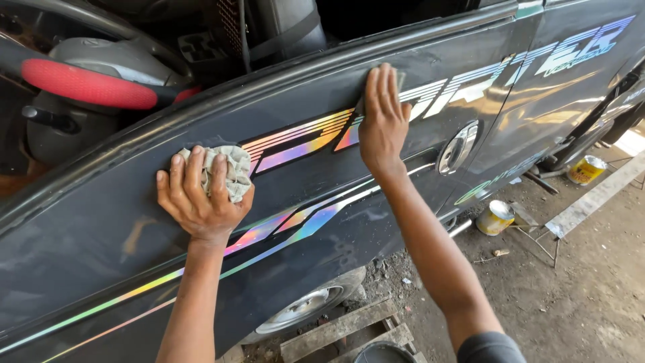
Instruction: The person cleans the side of a black Hyundai vehicle using a cloth and a small pad. They wipe the surface around the fuel cap and the iridescent 'PORTER' lettering, repeatedly dipping the cloth into a bucket of liquid placed on a wooden pallet.
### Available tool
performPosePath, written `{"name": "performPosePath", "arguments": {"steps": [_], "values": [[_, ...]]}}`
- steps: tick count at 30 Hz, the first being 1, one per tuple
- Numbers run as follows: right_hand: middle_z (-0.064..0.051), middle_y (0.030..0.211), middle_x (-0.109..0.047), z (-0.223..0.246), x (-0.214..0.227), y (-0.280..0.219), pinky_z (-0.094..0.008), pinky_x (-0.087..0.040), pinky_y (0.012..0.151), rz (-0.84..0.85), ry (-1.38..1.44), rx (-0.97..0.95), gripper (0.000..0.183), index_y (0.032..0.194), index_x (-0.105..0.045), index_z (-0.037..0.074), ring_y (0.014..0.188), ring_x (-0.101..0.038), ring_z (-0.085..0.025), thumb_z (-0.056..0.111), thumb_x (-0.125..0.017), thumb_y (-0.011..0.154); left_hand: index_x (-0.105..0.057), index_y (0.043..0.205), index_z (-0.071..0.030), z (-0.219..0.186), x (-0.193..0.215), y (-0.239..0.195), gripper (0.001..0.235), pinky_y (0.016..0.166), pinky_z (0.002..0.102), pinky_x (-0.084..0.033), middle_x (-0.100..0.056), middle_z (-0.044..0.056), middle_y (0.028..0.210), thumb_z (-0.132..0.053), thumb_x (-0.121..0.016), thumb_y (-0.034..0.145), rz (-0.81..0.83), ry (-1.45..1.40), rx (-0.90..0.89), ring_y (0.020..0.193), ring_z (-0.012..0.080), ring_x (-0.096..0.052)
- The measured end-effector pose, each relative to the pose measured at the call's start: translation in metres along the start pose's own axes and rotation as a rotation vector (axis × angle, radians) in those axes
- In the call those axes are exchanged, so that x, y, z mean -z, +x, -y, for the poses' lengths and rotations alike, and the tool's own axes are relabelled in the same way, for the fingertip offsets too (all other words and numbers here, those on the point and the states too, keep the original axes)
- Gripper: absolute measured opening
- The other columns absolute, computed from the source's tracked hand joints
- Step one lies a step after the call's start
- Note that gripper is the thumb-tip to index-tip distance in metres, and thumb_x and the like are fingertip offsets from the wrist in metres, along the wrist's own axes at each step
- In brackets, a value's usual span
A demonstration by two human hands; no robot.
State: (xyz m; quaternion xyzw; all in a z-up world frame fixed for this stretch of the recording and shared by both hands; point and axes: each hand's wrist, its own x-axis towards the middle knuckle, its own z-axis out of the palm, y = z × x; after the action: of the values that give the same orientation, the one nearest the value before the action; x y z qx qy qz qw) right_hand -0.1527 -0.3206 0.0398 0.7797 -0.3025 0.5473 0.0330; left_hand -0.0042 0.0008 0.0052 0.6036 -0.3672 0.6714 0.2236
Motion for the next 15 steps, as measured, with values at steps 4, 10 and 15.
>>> {"name": "performPosePath", "arguments": {"steps": [4, 10, 15], "values": [[-0.017, 0.158, -0.05, -0.055, -0.004, 0.001, -0.049, -0.049, 0.094, -0.15, -0.127, 0.098, 0.062, 0.153, -0.049, 0.005, 0.149, -0.047, -0.025, -0.006, -0.065, 0.094, -0.058, 0.137, -0.014, 0.002, -0.002, 0.001, 0.037, 0.116, 0.059, -0.035, -0.063, 0.016, 0.14, -0.036, -0.064, 0.107, -0.009, 0.008, 0.018, 0.134, 0.039, -0.054], [-0.014, 0.162, -0.046, -0.013, -0.002, -0.011, -0.045, -0.051, 0.098, -0.168, -0.197, 0.401, 0.067, 0.158, -0.044, 0.008, 0.151, -0.045, -0.027, -0.013, -0.051, 0.094, -0.058, 0.137, -0.014, -0.002, 0.003, 0.0, 0.041, 0.115, 0.058, -0.035, -0.063, 0.017, 0.138, -0.04, -0.063, 0.105, 0.01, -0.031, 0.009, 0.133, 0.039, -0.054], [-0.015, 0.165, -0.043, -0.041, -0.028, 0.0, -0.041, -0.052, 0.087, -0.156, -0.095, 0.183, 0.065, 0.161, -0.039, 0.007, 0.151, -0.046, -0.025, -0.01, -0.053, 0.099, -0.057, 0.138, -0.014, 0.0, -0.001, 0.001, 0.039, 0.116, 0.058, -0.035, -0.063, 0.016, 0.14, -0.035, -0.067, 0.108, -0.008, -0.009, 0.009, 0.135, 0.0388, -0.054]]}}
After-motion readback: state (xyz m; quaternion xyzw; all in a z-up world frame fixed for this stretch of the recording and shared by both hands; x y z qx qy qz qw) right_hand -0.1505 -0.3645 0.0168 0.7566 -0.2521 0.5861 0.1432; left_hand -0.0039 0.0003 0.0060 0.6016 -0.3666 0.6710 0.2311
